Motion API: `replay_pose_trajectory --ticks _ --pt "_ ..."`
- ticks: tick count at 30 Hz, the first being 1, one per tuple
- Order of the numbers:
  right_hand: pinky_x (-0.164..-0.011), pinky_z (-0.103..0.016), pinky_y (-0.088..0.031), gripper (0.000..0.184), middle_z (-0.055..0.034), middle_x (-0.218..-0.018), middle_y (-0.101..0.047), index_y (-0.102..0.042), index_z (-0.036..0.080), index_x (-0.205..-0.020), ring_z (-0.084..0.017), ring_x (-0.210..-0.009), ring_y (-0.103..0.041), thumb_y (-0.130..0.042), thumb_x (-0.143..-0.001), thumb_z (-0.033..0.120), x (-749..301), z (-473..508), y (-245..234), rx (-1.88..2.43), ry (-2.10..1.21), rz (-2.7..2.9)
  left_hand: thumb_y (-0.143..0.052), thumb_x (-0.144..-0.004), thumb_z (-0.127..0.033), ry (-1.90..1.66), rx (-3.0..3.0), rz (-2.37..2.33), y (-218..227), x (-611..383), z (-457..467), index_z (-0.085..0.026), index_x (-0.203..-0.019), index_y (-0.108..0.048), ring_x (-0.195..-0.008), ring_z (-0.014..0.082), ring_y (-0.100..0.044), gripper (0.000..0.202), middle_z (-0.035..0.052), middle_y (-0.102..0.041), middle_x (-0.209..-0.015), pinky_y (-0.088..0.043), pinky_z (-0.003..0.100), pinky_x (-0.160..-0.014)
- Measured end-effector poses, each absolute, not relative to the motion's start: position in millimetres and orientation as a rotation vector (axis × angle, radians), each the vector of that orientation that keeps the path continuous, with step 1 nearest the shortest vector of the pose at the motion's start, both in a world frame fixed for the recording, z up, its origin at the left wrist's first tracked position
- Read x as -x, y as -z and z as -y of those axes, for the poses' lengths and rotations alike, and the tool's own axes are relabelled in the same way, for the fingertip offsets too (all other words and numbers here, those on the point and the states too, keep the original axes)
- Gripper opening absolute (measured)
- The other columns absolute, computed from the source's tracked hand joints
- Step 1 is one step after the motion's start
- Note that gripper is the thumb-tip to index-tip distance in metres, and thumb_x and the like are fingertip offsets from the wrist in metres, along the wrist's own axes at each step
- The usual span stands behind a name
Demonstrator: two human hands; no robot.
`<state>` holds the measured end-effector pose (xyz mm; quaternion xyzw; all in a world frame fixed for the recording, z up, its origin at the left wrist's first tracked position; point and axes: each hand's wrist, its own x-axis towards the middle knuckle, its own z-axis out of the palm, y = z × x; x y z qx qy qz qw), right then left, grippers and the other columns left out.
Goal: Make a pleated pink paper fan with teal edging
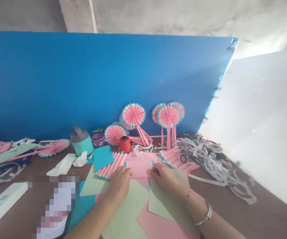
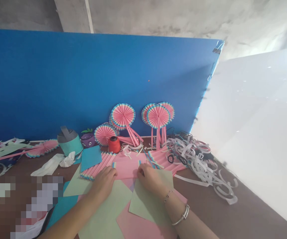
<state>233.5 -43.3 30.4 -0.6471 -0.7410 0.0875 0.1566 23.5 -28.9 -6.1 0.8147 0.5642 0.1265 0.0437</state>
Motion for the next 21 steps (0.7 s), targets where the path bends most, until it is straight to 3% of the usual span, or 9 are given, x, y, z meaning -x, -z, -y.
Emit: replay_pose_trajectory --ticks 6,9,14,18,21 --pt "-0.074 -0.027 -0.034 0.018 -0.0052 -0.091 -0.062 -0.061 0.018 -0.087 -0.018 -0.088 -0.055 -0.044 -0.086 0.013 -232.8 38.0 -20.5 1.743 -0.111 2.254 -0.038 -0.086 -0.004 -0.365 -2.696 -1.439 -4.0 -33.8 42.5 -0.025 -0.115 -0.056 -0.099 0.0207 -0.049 0.04 0.0059 -0.056 -0.106 -0.039 0.033 -0.081" --pt "-0.079 -0.032 -0.032 0.017 -0.0085 -0.096 -0.06 -0.061 0.017 -0.09 -0.022 -0.094 -0.051 -0.048 -0.083 0.01 -225.7 38.4 -14.2 1.666 0.078 2.399 -0.038 -0.086 -0.002 -0.293 -2.765 -1.29 -4.0 -35.6 47.5 -0.02 -0.113 -0.056 -0.098 0.0212 -0.049 0.037 0.0065 -0.057 -0.105 -0.041 0.033 -0.083" --pt "-0.07 -0.032 -0.032 0.015 -0.0088 -0.09 -0.062 -0.064 0.015 -0.087 -0.021 -0.086 -0.054 -0.05 -0.084 0.012 -207.4 46.3 -11.7 1.511 0.05 2.676 -0.036 -0.084 0.002 -0.316 -2.8 -1.312 1.5 -35.9 48.8 -0.018 -0.105 -0.056 -0.101 0.0219 -0.048 0.036 0.0072 -0.054 -0.112 -0.041 0.032 -0.084" --pt "-0.065 -0.032 -0.032 0.019 -0.011 -0.088 -0.064 -0.067 0.014 -0.085 -0.022 -0.083 -0.058 -0.049 -0.082 0.007 -204.3 50.3 -14.2 1.674 0.035 2.653 -0.035 -0.079 0.005 -0.216 -2.836 -1.355 1.8 -34.4 51.5 -0.015 -0.11 -0.055 -0.099 0.0243 -0.049 0.042 0.0093 -0.056 -0.107 -0.043 0.036 -0.084" --pt "-0.064 -0.032 -0.034 0.021 -0.0129 -0.087 -0.065 -0.069 0.013 -0.083 -0.021 -0.08 -0.059 -0.05 -0.08 0.005 -207.0 51.6 -17.9 1.769 0.027 2.612 -0.035 -0.073 0.008 -0.191 -2.791 -1.473 1.3 -29.6 54.7 -0.014 -0.097 -0.06 -0.097 0.0261 -0.05 0.041 0.0115 -0.057 -0.101 -0.044 0.039 -0.081"
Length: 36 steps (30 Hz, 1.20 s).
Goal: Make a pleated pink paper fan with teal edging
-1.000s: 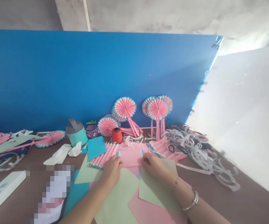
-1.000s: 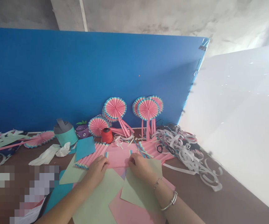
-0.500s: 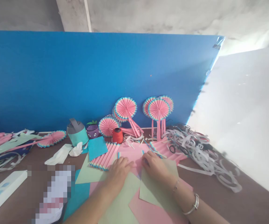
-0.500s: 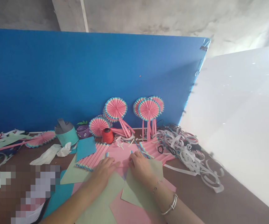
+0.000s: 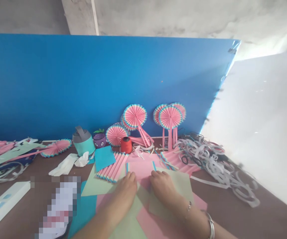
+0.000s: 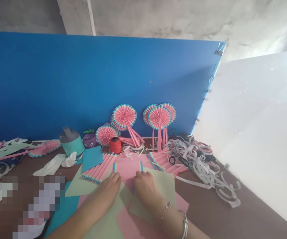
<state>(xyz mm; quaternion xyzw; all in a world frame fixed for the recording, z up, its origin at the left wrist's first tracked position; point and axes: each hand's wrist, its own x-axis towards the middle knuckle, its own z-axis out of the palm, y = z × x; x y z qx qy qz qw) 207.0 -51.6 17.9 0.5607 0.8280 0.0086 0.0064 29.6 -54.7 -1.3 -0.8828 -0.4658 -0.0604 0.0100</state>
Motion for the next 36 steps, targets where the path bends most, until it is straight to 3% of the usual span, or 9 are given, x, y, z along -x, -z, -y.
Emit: replay_pose_trajectory --ticks 8,14,17,19,22,24,28,32,36 --pt "-0.065 -0.03 -0.037 0.022 -0.0144 -0.086 -0.067 -0.068 0.011 -0.083 -0.022 -0.081 -0.062 -0.048 -0.078 0.002 -218.4 49.7 -28.0 -1.759 -0.102 -2.519 -0.036 -0.071 0.01 0.167 2.681 1.795 -4.7 -25.4 49.0 -0.013 -0.075 -0.062 -0.095 0.026 -0.054 0.035 0.0136 -0.059 -0.092 -0.043 0.037 -0.08" --pt "-0.065 -0.027 -0.039 0.022 -0.0099 -0.084 -0.067 -0.066 0.014 -0.08 -0.02 -0.079 -0.063 -0.045 -0.082 0.005 -231.5 41.9 -19.5 -1.802 -0.078 -2.695 -0.033 -0.073 0.006 0.68 2.489 1.835 -19.7 -20.8 46.5 -0.017 -0.076 -0.059 -0.083 0.0207 -0.055 0.034 0.0077 -0.061 -0.081 -0.042 0.032 -0.074" --pt "-0.067 -0.026 -0.041 0.023 -0.0063 -0.084 -0.068 -0.066 0.016 -0.083 -0.018 -0.079 -0.063 -0.046 -0.081 0.005 -232.3 41.3 -16.4 -1.909 -0.002 -2.894 -0.036 -0.077 -0.002 0.94 2.587 1.845 -20.7 -20.9 47.6 -0.019 -0.068 -0.057 -0.071 0.0183 -0.057 0.029 0.0038 -0.061 -0.07 -0.041 0.029 -0.065" --pt "-0.069 -0.025 -0.043 0.023 -0.005 -0.084 -0.068 -0.065 0.017 -0.085 -0.016 -0.079 -0.062 -0.046 -0.081 0.005 -229.2 43.9 -15.9 -1.905 0.019 -3.088 -0.04 -0.083 -0.011 1.162 2.675 1.9 -17.6 -24.2 48.7 -0.019 -0.076 -0.059 -0.066 0.017 -0.059 0.022 0.0023 -0.063 -0.069 -0.042 0.027 -0.061" --pt "-0.068 -0.025 -0.045 0.02 -0.0056 -0.081 -0.067 -0.063 0.017 -0.087 -0.016 -0.076 -0.061 -0.045 -0.084 0.007 -220.3 50.2 -14.8 -1.757 -0.036 -3.338 -0.049 -0.085 -0.03 1.512 2.724 1.945 -10.1 -32.8 50.9 -0.018 -0.091 -0.06 -0.073 0.0179 -0.064 0.018 0.0048 -0.069 -0.081 -0.046 0.027 -0.065" --pt "-0.068 -0.027 -0.046 0.019 -0.0072 -0.081 -0.066 -0.061 0.016 -0.088 -0.017 -0.075 -0.06 -0.044 -0.087 0.009 -213.5 53.5 -12.2 -1.608 -0.115 -3.458 -0.056 -0.082 -0.038 1.632 2.651 1.957 -4.7 -38.5 52.6 -0.016 -0.086 -0.061 -0.076 0.0199 -0.064 0.023 0.0068 -0.069 -0.08 -0.048 0.029 -0.068" --pt "-0.064 -0.028 -0.047 0.017 -0.0079 -0.082 -0.064 -0.057 0.016 -0.092 -0.017 -0.073 -0.059 -0.041 -0.089 0.01 -205.6 56.8 -7.5 -1.406 -0.187 -3.571 -0.052 -0.086 -0.034 1.639 2.528 1.83 2.7 -40.8 53.1 -0.017 -0.08 -0.062 -0.07 0.0186 -0.063 0.021 0.005 -0.066 -0.072 -0.048 0.029 -0.067" --pt "-0.062 -0.027 -0.046 0.018 -0.0049 -0.078 -0.063 -0.056 0.017 -0.098 -0.015 -0.069 -0.058 -0.045 -0.087 0.009 -210.2 62.9 -12.3 -1.255 -0.397 -3.684 -0.039 -0.09 -0.019 1.462 2.476 1.54 0.9 -31.1 47.3 -0.018 -0.106 -0.059 -0.086 0.0198 -0.059 0.026 0.0073 -0.062 -0.091 -0.047 0.031 -0.075" --pt "-0.086 -0.037 -0.044 0.03 -0.0087 -0.096 -0.064 -0.056 0.018 -0.11 -0.021 -0.1 -0.055 -0.048 -0.083 0.007 -214.8 69.5 -21.2 -1.22 -0.918 -3.679 -0.036 -0.088 -0.011 1.132 2.39 1.478 -3.5 -24.9 42.3 -0.017 -0.118 -0.055 -0.086 0.0226 -0.053 0.036 0.0078 -0.056 -0.089 -0.045 0.037 -0.075"
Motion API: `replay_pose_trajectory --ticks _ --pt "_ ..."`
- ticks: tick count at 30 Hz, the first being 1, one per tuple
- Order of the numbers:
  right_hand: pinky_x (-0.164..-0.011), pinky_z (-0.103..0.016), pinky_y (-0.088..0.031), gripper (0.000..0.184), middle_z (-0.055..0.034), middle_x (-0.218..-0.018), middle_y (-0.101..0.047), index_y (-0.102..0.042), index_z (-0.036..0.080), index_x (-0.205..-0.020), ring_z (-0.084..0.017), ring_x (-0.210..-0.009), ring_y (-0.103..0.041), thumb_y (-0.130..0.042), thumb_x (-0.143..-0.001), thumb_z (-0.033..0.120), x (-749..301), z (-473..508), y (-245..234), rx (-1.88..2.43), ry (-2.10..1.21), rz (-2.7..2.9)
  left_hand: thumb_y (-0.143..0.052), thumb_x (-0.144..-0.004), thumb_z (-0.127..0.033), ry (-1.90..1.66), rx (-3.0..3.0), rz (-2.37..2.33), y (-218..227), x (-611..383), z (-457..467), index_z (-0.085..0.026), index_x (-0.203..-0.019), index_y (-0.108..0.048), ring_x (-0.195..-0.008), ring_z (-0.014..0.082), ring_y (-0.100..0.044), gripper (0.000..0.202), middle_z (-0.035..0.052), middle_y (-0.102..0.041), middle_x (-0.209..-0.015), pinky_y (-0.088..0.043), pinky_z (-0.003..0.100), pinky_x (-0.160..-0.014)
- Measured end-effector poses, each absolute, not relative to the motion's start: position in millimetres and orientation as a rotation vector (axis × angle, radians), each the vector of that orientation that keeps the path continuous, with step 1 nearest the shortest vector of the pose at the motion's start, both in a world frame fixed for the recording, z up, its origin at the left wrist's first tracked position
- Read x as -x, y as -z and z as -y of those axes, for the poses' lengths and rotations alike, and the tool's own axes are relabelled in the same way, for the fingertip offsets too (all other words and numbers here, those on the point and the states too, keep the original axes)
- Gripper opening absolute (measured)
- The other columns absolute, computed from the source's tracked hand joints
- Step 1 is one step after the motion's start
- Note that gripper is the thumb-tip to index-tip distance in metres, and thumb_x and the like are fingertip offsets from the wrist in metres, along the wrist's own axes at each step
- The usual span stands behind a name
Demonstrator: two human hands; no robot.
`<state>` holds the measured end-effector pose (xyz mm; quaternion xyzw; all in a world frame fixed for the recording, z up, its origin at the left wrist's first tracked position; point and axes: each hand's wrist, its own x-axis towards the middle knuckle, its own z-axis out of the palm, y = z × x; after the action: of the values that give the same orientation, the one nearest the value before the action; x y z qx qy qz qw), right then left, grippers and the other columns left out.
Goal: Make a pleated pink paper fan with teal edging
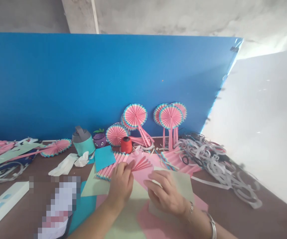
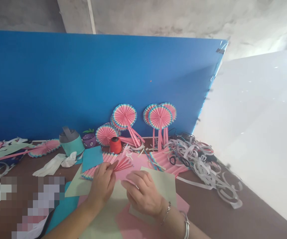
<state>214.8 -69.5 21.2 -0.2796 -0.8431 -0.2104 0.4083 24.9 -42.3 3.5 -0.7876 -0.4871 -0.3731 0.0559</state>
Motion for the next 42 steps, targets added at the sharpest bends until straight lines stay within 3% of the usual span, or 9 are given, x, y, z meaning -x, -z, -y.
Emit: replay_pose_trajectory --ticks 3,6,10,14,17,24,30,37,42 --pt "-0.103 -0.047 -0.027 0.037 -0.0096 -0.118 -0.059 -0.054 0.019 -0.119 -0.026 -0.122 -0.041 -0.047 -0.084 0.009 -214.3 65.5 -23.8 0.863 0.646 2.16 -0.037 -0.089 -0.011 0.863 2.466 1.482 -3.5 -27.2 42.5 -0.017 -0.12 -0.054 -0.085 0.0227 -0.051 0.036 0.0077 -0.055 -0.09 -0.044 0.038 -0.074" --pt "-0.106 -0.049 -0.018 0.03 -0.007 -0.111 -0.063 -0.06 0.019 -0.107 -0.025 -0.116 -0.044 -0.045 -0.084 0.007 -216.2 54.8 -21.2 0.999 0.593 2.234 -0.039 -0.089 -0.009 0.638 2.537 1.479 -2.4 -31.6 43.7 -0.018 -0.118 -0.056 -0.085 0.0223 -0.051 0.035 0.0072 -0.057 -0.091 -0.043 0.036 -0.073" --pt "-0.087 -0.038 -0.034 0.018 -0.0036 -0.077 -0.063 -0.06 0.018 -0.076 -0.018 -0.079 -0.053 -0.047 -0.081 0.005 -222.4 44.5 -15.2 1.214 0.444 2.416 -0.043 -0.088 -0.008 0.424 2.649 1.509 -4.1 -34.5 43.5 -0.02 -0.104 -0.061 -0.087 0.0219 -0.053 0.027 0.0057 -0.06 -0.091 -0.042 0.035 -0.074" --pt "-0.064 -0.03 -0.034 0.018 -0.0048 -0.078 -0.063 -0.061 0.017 -0.077 -0.017 -0.071 -0.054 -0.047 -0.08 0.006 -225.9 44.5 -17.2 1.426 0.237 2.614 -0.043 -0.087 -0.006 0.429 2.741 1.603 -6.2 -31.7 42.7 -0.017 -0.088 -0.061 -0.088 0.0201 -0.054 0.022 0.0057 -0.062 -0.091 -0.042 0.032 -0.075" --pt "-0.064 -0.028 -0.035 0.02 -0.0043 -0.081 -0.063 -0.064 0.017 -0.08 -0.018 -0.076 -0.057 -0.046 -0.081 0.007 -229.5 45.1 -22.8 1.494 0.076 2.635 -0.042 -0.087 -0.009 0.486 2.806 1.63 -4.5 -26.7 41.1 -0.017 -0.08 -0.062 -0.086 0.0196 -0.055 0.023 0.0051 -0.062 -0.086 -0.042 0.031 -0.074" --pt "-0.074 -0.025 -0.04 0.029 -0.0024 -0.094 -0.067 -0.064 0.025 -0.102 -0.016 -0.088 -0.061 -0.043 -0.086 0.013 -248.6 39.1 -20.8 1.448 -0.309 2.392 -0.045 -0.085 -0.013 0.886 2.88 1.8 0.9 -18.2 34.9 -0.02 -0.081 -0.064 -0.088 0.0188 -0.058 0.02 0.0045 -0.066 -0.087 -0.043 0.03 -0.078" --pt "-0.065 -0.025 -0.039 0.018 -0.003 -0.081 -0.067 -0.066 0.019 -0.08 -0.016 -0.073 -0.059 -0.048 -0.079 0.015 -255.7 31.3 -18.5 1.571 -0.432 2.215 -0.052 -0.079 -0.014 1.04 2.777 1.943 2.3 -16.3 29.6 -0.018 -0.076 -0.063 -0.076 0.0171 -0.06 0.012 0.0036 -0.065 -0.08 -0.044 0.028 -0.069" --pt "-0.065 -0.025 -0.039 0.017 -0.0038 -0.082 -0.067 -0.066 0.018 -0.083 -0.015 -0.073 -0.058 -0.051 -0.076 0.016 -258.4 28.6 -17.8 1.539 -0.51 2.189 -0.056 -0.075 -0.013 1.11 2.766 1.897 8.7 -11.0 22.8 -0.018 -0.087 -0.064 -0.081 0.0174 -0.06 0.015 0.004 -0.066 -0.085 -0.045 0.029 -0.074" --pt "-0.062 -0.024 -0.035 0.013 -0.0027 -0.078 -0.062 -0.061 0.017 -0.076 -0.015 -0.071 -0.055 -0.053 -0.07 0.01 -257.8 29.8 -19.4 1.588 -0.343 2.307 -0.062 -0.071 -0.014 1.069 2.779 1.895 10.2 -9.6 21.4 -0.018 -0.091 -0.063 -0.087 0.0191 -0.06 0.02 0.005 -0.066 -0.091 -0.045 0.031 -0.078"
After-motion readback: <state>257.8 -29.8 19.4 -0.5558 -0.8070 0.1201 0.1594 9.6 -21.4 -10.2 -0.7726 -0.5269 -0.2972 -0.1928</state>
